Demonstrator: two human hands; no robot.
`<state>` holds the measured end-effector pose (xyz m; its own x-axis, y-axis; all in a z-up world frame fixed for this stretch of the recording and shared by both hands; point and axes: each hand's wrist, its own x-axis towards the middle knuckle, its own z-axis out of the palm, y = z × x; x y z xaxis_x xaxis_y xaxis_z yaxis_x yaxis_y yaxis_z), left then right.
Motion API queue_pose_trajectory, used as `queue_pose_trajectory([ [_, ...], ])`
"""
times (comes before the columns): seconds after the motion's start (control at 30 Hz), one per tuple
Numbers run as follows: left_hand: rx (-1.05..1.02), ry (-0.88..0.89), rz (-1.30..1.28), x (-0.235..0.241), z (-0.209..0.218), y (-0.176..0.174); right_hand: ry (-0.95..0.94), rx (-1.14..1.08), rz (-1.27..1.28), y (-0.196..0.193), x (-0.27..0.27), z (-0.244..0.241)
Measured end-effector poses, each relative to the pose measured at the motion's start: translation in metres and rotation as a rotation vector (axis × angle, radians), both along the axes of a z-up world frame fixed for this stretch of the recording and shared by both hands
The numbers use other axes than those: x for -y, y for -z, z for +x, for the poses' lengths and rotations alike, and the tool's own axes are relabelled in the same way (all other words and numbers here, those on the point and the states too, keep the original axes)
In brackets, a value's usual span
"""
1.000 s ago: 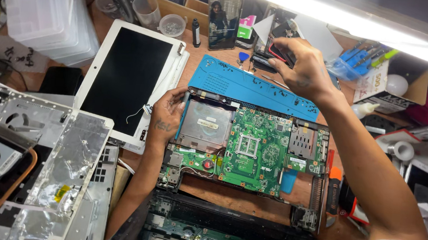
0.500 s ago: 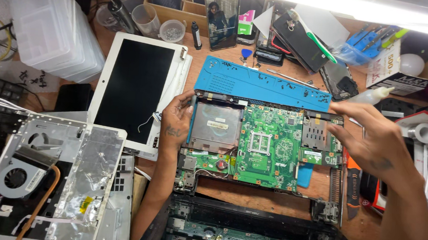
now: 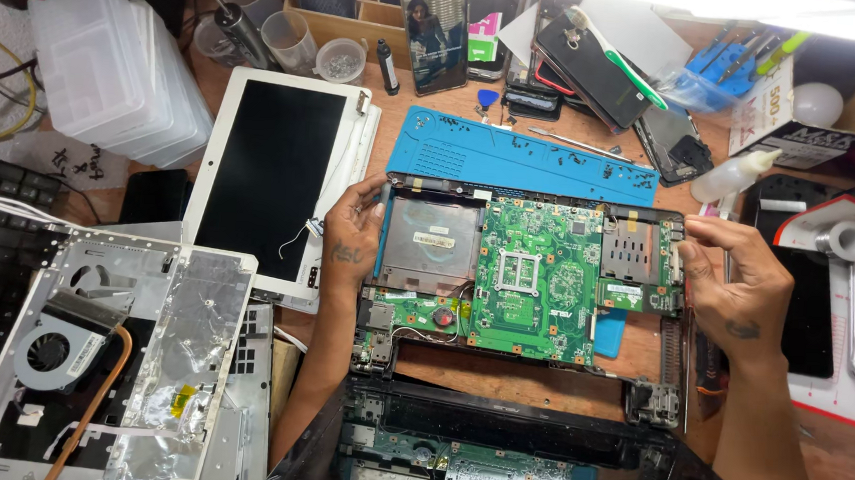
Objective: The person handles a disassembled laptop on a cluttered workbench, repeatedly lifting and repositioning the motherboard and a blue plastic backplate. They connect and disconnect ribbon cables and adjust components without using visible tools.
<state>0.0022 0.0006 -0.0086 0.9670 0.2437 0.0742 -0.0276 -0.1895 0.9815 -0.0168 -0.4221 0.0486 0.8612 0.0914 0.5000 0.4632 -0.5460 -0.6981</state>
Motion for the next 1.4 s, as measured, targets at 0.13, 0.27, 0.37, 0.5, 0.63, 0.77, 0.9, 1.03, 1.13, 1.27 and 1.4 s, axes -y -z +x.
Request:
queue_pose_trajectory([
  [0.13, 0.017, 0.009, -0.007, 0.0, 0.001, 0.001, 0.118, -0.009, -0.005, 0.01, 0.005, -0.003],
  [0.27, 0.005, 0.005, -0.02, -0.001, 0.001, 0.003, 0.156, 0.047, -0.173, 0.016, 0.005, 0.003],
  [0.37, 0.029, 0.009, -0.003, -0.002, 0.001, 0.006, 0.124, 0.004, -0.231, 0.019, 0.002, 0.008],
  [0.5, 0.075, 0.037, -0.129, -0.003, 0.001, 0.009, 0.127, -0.013, -0.258, 0.018, 0.0, 0.013],
  [0.63, 0.042, 0.013, -0.074, -0.003, 0.001, 0.008, 0.102, -0.001, -0.327, 0.017, -0.001, 0.021],
  [0.77, 0.049, 0.007, -0.102, -0.003, 0.001, 0.006, 0.022, 0.0, -0.386, 0.012, -0.004, 0.032],
  [0.9, 0.103, 0.004, -0.106, -0.002, 0.0, 0.007, -0.042, -0.051, -0.451, 0.007, -0.008, 0.043],
  [1.03, 0.172, 0.001, -0.141, -0.002, -0.001, 0.006, -0.1, -0.134, -0.435, 0.002, -0.016, 0.063],
  [1.13, 0.226, -0.012, -0.167, -0.002, -0.003, 0.007, -0.061, -0.433, -0.45, 0.003, -0.023, 0.083],
  [1.27, 0.246, -0.003, -0.197, -0.004, -0.003, 0.008, -0.113, -0.747, -0.502, 0.003, -0.026, 0.111],
  [1.4, 0.266, 0.009, -0.207, -0.005, -0.002, 0.011, -0.281, -0.894, -0.521, -0.002, -0.031, 0.137],
])
